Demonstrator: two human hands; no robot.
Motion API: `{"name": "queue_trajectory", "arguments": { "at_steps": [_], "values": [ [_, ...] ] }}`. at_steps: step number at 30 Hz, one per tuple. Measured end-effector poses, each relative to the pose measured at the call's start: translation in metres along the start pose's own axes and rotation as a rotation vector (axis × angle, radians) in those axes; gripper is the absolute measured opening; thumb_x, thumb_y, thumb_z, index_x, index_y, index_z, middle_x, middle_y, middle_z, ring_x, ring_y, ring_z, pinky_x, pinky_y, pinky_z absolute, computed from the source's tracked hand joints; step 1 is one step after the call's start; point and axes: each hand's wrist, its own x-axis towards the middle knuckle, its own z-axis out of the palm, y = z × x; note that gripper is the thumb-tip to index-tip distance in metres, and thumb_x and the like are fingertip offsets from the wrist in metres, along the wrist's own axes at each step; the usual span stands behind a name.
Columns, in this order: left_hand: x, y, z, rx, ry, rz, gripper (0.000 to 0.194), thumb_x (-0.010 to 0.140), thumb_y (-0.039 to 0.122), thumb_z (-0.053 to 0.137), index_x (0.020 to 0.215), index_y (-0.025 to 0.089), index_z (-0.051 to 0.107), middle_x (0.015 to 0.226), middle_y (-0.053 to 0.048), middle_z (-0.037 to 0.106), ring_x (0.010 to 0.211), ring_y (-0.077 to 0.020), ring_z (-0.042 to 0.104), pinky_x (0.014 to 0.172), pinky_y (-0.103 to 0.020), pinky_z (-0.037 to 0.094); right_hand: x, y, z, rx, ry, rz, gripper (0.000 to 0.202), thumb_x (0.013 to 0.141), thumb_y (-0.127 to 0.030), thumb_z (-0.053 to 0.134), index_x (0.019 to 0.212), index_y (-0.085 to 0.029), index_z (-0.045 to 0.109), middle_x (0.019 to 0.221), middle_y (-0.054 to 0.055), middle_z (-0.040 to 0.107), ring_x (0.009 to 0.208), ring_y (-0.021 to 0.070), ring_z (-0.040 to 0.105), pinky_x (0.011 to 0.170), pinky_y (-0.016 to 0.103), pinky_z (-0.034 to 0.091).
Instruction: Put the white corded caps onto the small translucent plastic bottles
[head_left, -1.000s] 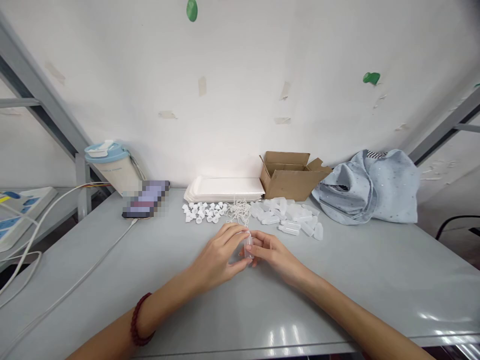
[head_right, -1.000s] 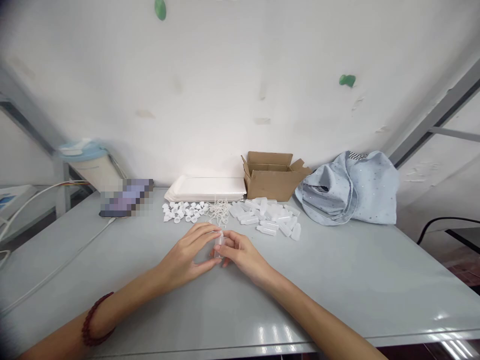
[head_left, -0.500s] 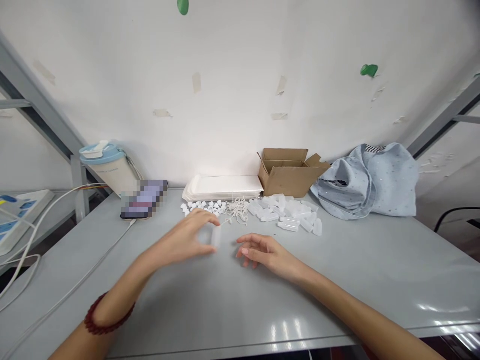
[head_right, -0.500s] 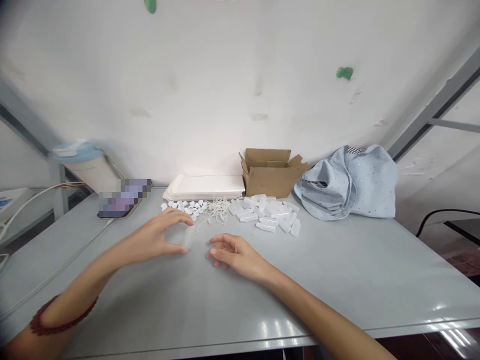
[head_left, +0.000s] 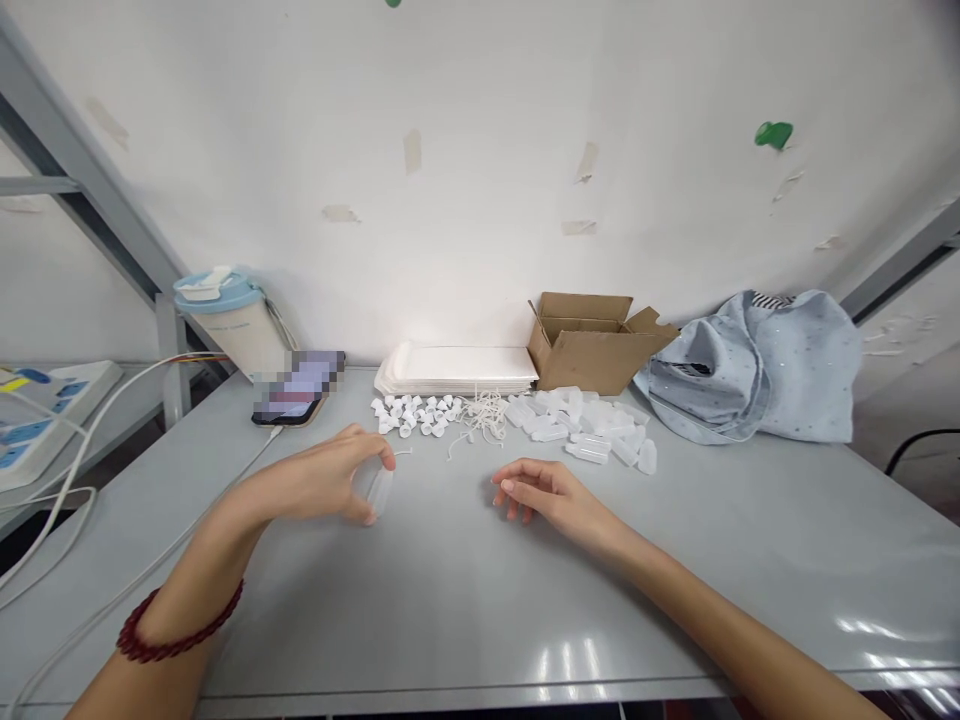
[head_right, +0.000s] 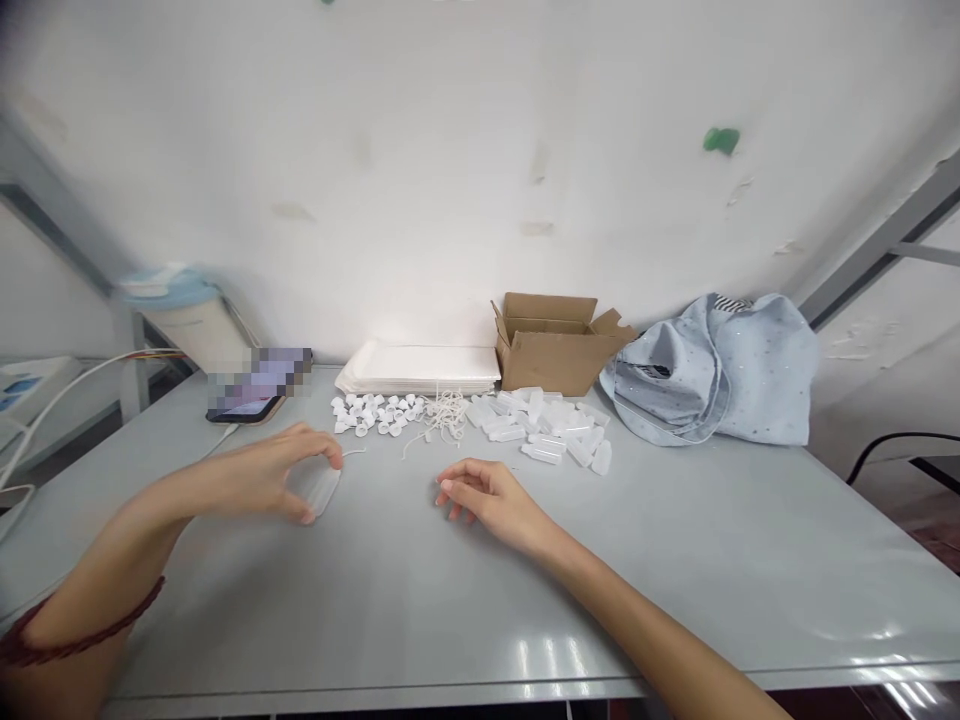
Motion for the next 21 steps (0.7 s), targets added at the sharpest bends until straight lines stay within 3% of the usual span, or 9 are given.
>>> {"name": "queue_trajectory", "arguments": {
  "at_steps": [6, 13, 21],
  "values": [
    [0.0027, -0.0024, 0.0027, 0.003, 0.048, -0.059, 0.04, 0.06, 0.034, 0.062, 0.098, 0.025, 0.058, 0.096, -0.003, 0.052, 0.06, -0.016, 0.052, 0.053, -0.025, 0.04, 0.0008, 0.0008, -0.0014, -0.019, 0.008, -0.006, 0.031, 0.085, -0.046, 0.057, 0.092, -0.016, 0.065, 0.085, 0.005, 0.067, 0.066, 0.0115, 0.057, 0.064, 0.027, 0.043],
    [-0.0003, 0.0057, -0.0014, 0.045, -0.012, -0.109, 0.042, 0.063, 0.031, 0.057, 0.104, 0.025, 0.053, 0.097, -0.003, 0.049, 0.063, -0.0164, 0.052, 0.057, -0.026, 0.041, 0.0001, 0.0001, -0.0022, -0.029, 0.01, -0.007, 0.031, 0.085, -0.045, 0.057, 0.092, -0.016, 0.064, 0.085, 0.005, 0.067, 0.067, 0.0117, 0.057, 0.064, 0.027, 0.043],
    [0.003, 0.0017, 0.0009, 0.059, -0.053, -0.124, 0.05, 0.062, 0.028, 0.055, 0.111, 0.025, 0.051, 0.104, -0.004, 0.049, 0.063, -0.0168, 0.053, 0.058, -0.028, 0.042, -0.002, -0.0027, -0.0019, -0.032, 0.011, -0.017, 0.031, 0.085, -0.045, 0.056, 0.092, -0.017, 0.064, 0.085, 0.005, 0.066, 0.069, 0.0128, 0.058, 0.066, 0.028, 0.043]
  ]
}}
